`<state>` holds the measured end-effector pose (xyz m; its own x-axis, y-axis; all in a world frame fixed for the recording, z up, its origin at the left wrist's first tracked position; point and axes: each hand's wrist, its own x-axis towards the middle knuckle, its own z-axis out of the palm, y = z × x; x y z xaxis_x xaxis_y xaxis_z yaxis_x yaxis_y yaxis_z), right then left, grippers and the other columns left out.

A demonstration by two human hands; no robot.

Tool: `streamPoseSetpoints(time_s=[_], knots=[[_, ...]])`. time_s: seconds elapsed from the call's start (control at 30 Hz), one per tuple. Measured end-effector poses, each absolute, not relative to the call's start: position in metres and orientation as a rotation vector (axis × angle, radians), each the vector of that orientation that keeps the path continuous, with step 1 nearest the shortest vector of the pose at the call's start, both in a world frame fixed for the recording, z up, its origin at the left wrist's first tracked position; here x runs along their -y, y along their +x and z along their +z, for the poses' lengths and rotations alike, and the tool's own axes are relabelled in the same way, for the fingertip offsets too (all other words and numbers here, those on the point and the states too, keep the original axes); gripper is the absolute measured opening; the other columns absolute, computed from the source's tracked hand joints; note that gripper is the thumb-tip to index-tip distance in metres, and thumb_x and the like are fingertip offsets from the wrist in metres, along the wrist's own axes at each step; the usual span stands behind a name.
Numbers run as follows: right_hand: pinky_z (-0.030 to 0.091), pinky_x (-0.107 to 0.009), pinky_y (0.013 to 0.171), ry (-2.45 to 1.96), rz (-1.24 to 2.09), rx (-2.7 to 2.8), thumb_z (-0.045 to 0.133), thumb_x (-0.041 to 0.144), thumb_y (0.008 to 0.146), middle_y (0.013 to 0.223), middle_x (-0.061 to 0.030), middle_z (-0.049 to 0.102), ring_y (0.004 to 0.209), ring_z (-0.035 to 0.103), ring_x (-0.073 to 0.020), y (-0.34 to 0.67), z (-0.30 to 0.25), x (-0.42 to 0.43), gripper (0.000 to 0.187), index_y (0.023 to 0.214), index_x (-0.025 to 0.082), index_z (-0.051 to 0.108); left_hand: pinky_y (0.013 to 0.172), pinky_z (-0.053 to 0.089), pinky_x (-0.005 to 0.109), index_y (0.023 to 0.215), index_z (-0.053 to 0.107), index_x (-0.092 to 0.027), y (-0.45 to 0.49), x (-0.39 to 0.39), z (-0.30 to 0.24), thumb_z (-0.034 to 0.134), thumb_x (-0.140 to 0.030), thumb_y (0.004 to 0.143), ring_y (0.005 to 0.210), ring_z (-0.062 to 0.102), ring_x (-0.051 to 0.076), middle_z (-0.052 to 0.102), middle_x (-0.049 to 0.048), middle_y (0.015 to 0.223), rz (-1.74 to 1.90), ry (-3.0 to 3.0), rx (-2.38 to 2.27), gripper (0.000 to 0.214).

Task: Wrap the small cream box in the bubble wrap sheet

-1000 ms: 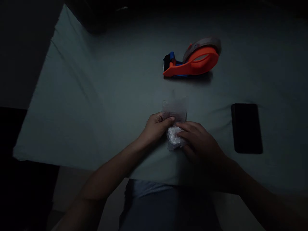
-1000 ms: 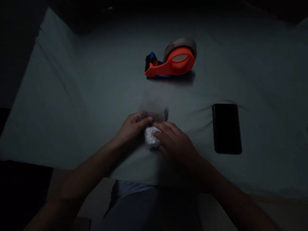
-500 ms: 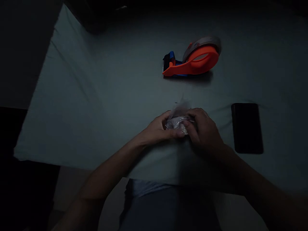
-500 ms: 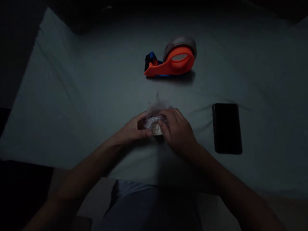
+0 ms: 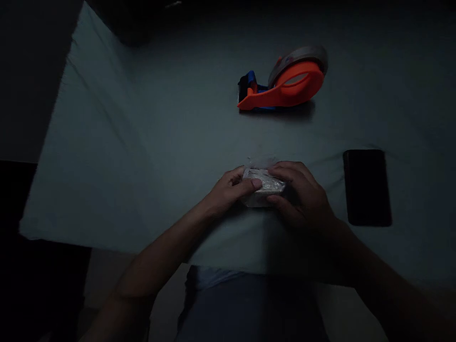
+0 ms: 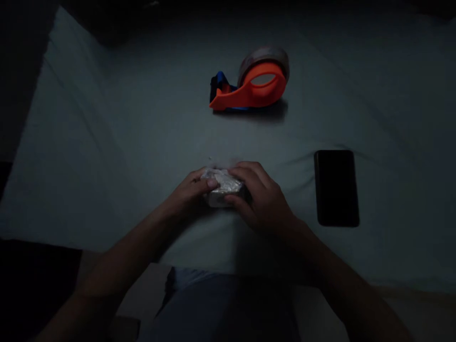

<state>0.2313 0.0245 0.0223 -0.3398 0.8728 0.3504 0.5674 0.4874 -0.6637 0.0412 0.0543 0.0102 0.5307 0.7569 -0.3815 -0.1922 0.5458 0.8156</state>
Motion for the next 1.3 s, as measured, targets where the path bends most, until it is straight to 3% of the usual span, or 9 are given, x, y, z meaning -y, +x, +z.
streamPoseSetpoints(time_s=[0.17, 0.43, 0.57, 0.67, 0.77, 0.9, 1.1, 1.17, 1.3], knots=[[0.052, -0.043, 0.086, -1.243, 0.584, 1.949, 0.063, 0.03, 0.084, 0.108, -0.011, 0.059, 0.102, 0.059, -0.0239, 0.232, 0.025, -0.025, 0.024, 0.106, 0.02, 0.06, 0.08, 0.047, 0.025, 0.109, 0.061, -0.018, 0.046, -0.051, 0.013, 0.083, -0.04, 0.064, 0.087, 0.061, 0.016, 0.065, 0.0047, 0.098, 0.635, 0.924, -0.833, 0.055], [0.052, -0.038, 0.09, -1.319, 0.964, 1.614, 0.067, 0.026, 0.081, 0.113, -0.0044, 0.065, 0.104, 0.062, -0.0206, 0.238, 0.03, -0.028, 0.041, 0.121, 0.026, 0.056, 0.068, 0.044, 0.022, 0.099, 0.06, -0.018, 0.045, -0.049, 0.017, 0.075, -0.035, 0.072, 0.074, 0.056, 0.012, 0.059, 0.0005, 0.085, 0.548, 1.111, -0.788, 0.035], [0.053, -0.032, 0.076, -1.308, 0.888, 1.652, 0.064, 0.018, 0.082, 0.087, 0.0009, 0.069, 0.082, 0.065, -0.0154, 0.236, 0.031, -0.027, 0.011, 0.089, 0.026, 0.067, 0.072, 0.044, 0.022, 0.105, 0.06, -0.018, 0.047, -0.046, 0.017, 0.074, -0.029, 0.073, 0.079, 0.056, 0.012, 0.06, 0.0009, 0.09, 0.46, 1.202, -0.782, 0.036], [0.053, -0.033, 0.072, -1.247, 0.767, 1.721, 0.062, 0.015, 0.083, 0.083, 0.0, 0.069, 0.079, 0.065, -0.0162, 0.233, 0.031, -0.025, 0.011, 0.081, 0.025, 0.067, 0.079, 0.045, 0.023, 0.113, 0.059, -0.019, 0.05, -0.046, 0.018, 0.074, -0.03, 0.074, 0.087, 0.058, 0.013, 0.062, 0.0022, 0.099, 0.527, 1.162, -0.843, 0.043], [0.053, -0.039, 0.078, -1.168, 0.69, 1.846, 0.062, 0.017, 0.083, 0.084, -0.0023, 0.071, 0.086, 0.065, -0.0193, 0.233, 0.035, -0.025, 0.011, 0.085, 0.025, 0.068, 0.082, 0.047, 0.026, 0.114, 0.059, -0.018, 0.051, -0.047, 0.017, 0.077, -0.038, 0.072, 0.09, 0.06, 0.016, 0.064, 0.004, 0.102, 0.597, 1.07, -0.863, 0.05], [0.05, -0.05, 0.092, -1.114, 0.67, 2.029, 0.061, 0.034, 0.085, 0.106, -0.0071, 0.07, 0.111, 0.06, -0.0276, 0.236, 0.04, -0.026, 0.022, 0.105, 0.026, 0.067, 0.088, 0.049, 0.03, 0.118, 0.058, -0.019, 0.047, -0.047, 0.013, 0.075, -0.047, 0.072, 0.099, 0.062, 0.019, 0.065, 0.0076, 0.111, 0.683, 0.975, -0.866, 0.057], [0.043, -0.055, 0.099, -1.03, 0.456, 2.18, 0.058, 0.041, 0.085, 0.118, -0.0052, 0.065, 0.124, 0.05, -0.0306, 0.237, 0.035, -0.02, 0.035, 0.119, 0.031, 0.056, 0.102, 0.044, 0.035, 0.127, 0.055, -0.025, 0.04, -0.052, 0.013, 0.079, -0.038, 0.071, 0.122, 0.055, 0.024, 0.057, 0.0082, 0.133, 0.76, 1.184, -0.713, 0.062], [0.04, -0.057, 0.103, -1.048, 0.426, 2.138, 0.053, 0.047, 0.086, 0.127, -0.0062, 0.059, 0.127, 0.047, -0.0313, 0.238, 0.033, -0.017, 0.045, 0.127, 0.031, 0.048, 0.109, 0.039, 0.039, 0.128, 0.055, -0.027, 0.036, -0.057, 0.015, 0.078, -0.038, 0.073, 0.131, 0.048, 0.026, 0.054, 0.0074, 0.137, 0.766, 1.35, -0.659, 0.06], [0.037, -0.06, 0.105, -1.146, 0.361, 1.905, 0.046, 0.055, 0.087, 0.129, -0.0082, 0.056, 0.124, 0.049, -0.0337, 0.246, 0.029, -0.018, 0.047, 0.128, 0.031, 0.049, 0.118, 0.017, 0.052, 0.134, 0.049, -0.029, 0.025, -0.069, 0.019, 0.079, -0.043, 0.071, 0.148, 0.013, 0.03, 0.043, 0.009, 0.147, 0.609, 1.818, -0.743, 0.071]])
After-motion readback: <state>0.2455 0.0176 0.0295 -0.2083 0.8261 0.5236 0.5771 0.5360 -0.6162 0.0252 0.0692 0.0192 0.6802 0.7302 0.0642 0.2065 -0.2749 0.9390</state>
